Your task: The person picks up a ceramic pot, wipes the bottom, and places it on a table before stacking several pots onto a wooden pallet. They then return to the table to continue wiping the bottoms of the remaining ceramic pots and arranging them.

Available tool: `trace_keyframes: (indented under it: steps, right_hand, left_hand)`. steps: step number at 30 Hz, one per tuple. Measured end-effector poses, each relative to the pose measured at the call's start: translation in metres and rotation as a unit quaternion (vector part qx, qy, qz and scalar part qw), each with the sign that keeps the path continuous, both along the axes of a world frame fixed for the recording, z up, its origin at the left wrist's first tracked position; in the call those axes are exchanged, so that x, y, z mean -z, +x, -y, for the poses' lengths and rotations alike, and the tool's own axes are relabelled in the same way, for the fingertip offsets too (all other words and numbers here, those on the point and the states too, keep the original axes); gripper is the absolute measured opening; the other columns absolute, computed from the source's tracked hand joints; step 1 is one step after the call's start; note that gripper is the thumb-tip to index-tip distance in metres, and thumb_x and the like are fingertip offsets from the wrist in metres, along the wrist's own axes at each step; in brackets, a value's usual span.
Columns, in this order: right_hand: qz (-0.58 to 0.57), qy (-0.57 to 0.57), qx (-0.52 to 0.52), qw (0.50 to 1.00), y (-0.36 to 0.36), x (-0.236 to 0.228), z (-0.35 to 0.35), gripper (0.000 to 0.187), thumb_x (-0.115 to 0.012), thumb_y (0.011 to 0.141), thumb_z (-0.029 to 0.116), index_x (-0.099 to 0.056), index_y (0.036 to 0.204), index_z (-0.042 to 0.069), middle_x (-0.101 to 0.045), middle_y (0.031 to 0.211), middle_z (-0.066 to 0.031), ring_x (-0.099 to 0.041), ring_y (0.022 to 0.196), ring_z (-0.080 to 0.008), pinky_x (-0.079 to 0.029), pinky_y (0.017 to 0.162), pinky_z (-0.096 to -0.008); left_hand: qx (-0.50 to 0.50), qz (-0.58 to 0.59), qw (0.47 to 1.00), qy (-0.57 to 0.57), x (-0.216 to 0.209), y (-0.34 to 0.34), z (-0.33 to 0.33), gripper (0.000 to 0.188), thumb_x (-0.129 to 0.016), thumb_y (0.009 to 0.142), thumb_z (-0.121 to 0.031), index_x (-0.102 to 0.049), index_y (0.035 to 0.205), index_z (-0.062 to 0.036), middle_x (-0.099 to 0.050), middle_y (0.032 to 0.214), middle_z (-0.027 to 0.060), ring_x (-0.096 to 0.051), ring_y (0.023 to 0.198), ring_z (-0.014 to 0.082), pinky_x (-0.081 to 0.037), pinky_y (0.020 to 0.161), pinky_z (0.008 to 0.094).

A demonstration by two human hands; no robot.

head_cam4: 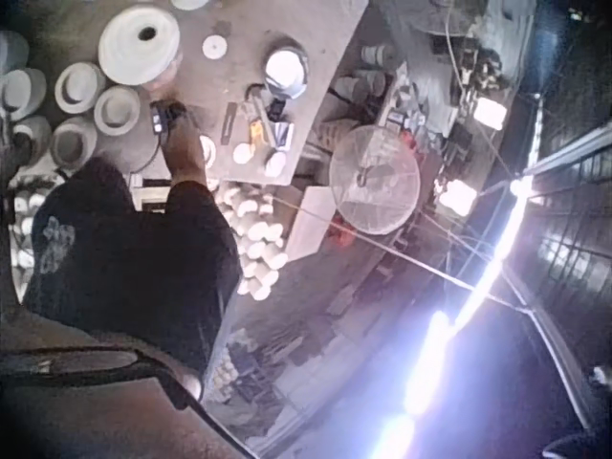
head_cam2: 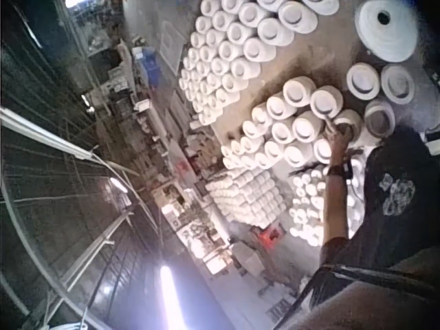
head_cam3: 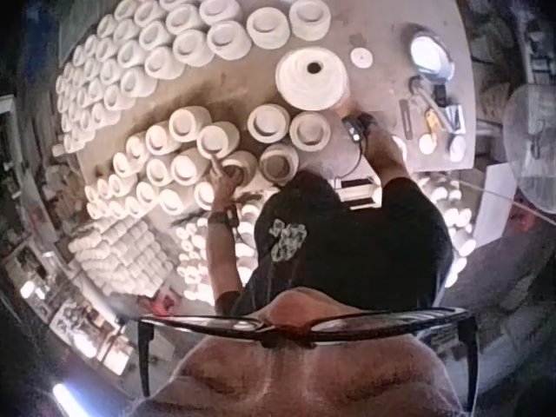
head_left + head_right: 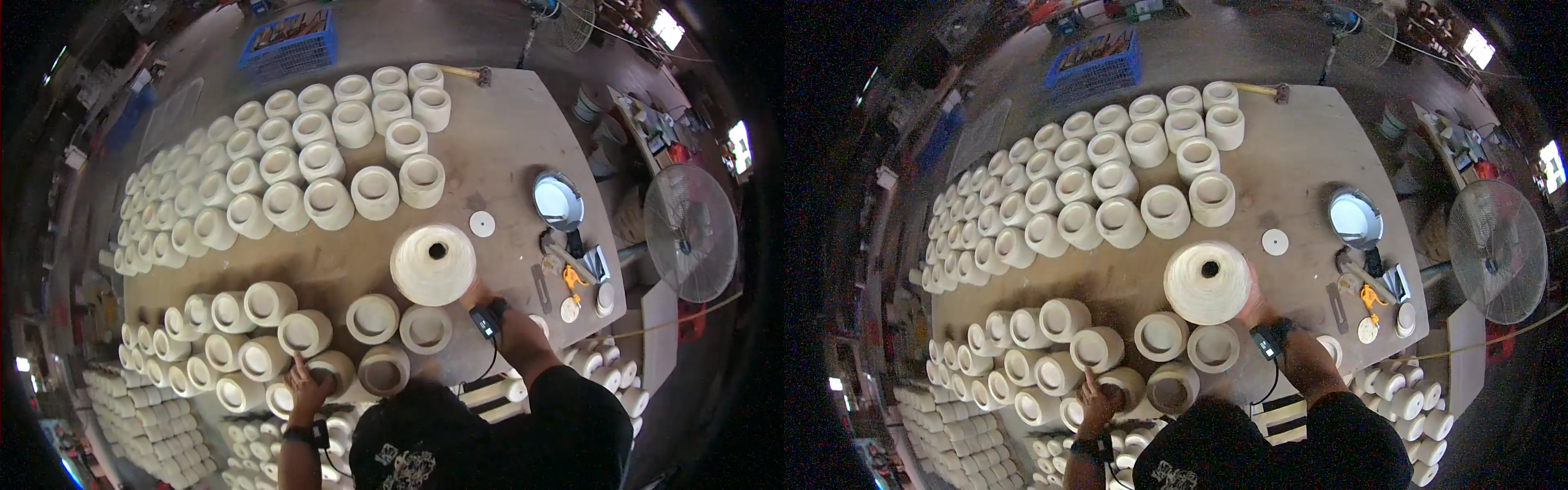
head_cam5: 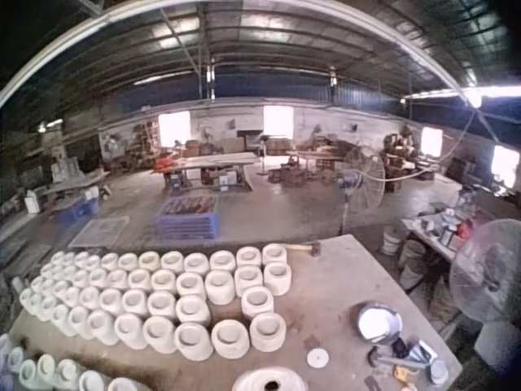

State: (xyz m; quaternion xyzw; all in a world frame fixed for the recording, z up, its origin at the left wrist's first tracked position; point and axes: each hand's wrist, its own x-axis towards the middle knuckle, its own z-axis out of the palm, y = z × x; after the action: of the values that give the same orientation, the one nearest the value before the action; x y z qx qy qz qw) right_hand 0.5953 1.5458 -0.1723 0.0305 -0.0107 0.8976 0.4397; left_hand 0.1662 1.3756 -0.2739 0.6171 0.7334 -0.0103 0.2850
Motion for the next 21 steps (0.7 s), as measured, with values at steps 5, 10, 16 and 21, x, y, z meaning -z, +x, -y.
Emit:
trace_keyframes:
  steps: [5, 10, 16, 21]
  right_hand:
    - [-0.083, 0.03, -0.088, 0.992, -0.018, -0.018, -0.005, 0.067, -0.051, 0.093, 0.051, -0.037, 0.145, 0.011, -0.046, 0.137, -0.0282, -0.054, 0.115, -0.0471, -0.057, 0.083, -0.051]
    - [-0.063, 0.004, -0.1, 0.993, -0.044, 0.021, -0.011, 0.084, -0.055, 0.09, 0.055, -0.022, 0.151, 0.008, -0.042, 0.138, -0.0341, -0.052, 0.118, -0.0521, -0.061, 0.072, -0.0475]
    - [-0.131, -0.036, -0.099, 0.986, -0.049, 0.027, 0.002, 0.088, -0.051, 0.09, 0.06, -0.022, 0.15, 0.003, -0.035, 0.139, -0.0395, -0.052, 0.116, -0.0526, -0.063, 0.068, -0.0463]
    - [0.062, -0.032, -0.023, 0.997, -0.011, 0.021, 0.007, 0.077, -0.043, 0.092, 0.062, -0.034, 0.147, 0.009, -0.043, 0.141, -0.0298, -0.054, 0.117, -0.049, -0.057, 0.08, -0.0555]
  left_hand:
    - [-0.009, 0.019, 0.999, 0.036, -0.01, 0.011, -0.008, 0.116, -0.077, 0.071, -0.044, -0.006, 0.155, -0.0084, -0.038, 0.14, 0.027, -0.033, 0.133, 0.0431, -0.011, 0.113, 0.0615]
    - [-0.001, -0.016, 0.996, 0.085, -0.001, 0.006, -0.001, 0.114, -0.077, 0.069, -0.043, -0.01, 0.155, -0.009, -0.047, 0.129, 0.021, -0.043, 0.123, 0.04, -0.014, 0.112, 0.061]
    - [-0.009, -0.033, 0.997, 0.067, -0.008, 0.012, -0.001, 0.114, -0.077, 0.07, -0.043, -0.008, 0.155, -0.0095, -0.047, 0.131, 0.0217, -0.042, 0.125, 0.0414, -0.015, 0.112, 0.0627]
    - [-0.007, -0.014, 0.998, 0.055, -0.01, 0.018, -0.004, 0.113, -0.076, 0.072, -0.044, -0.007, 0.155, -0.0095, -0.046, 0.133, 0.0226, -0.039, 0.13, 0.0405, -0.014, 0.113, 0.0635]
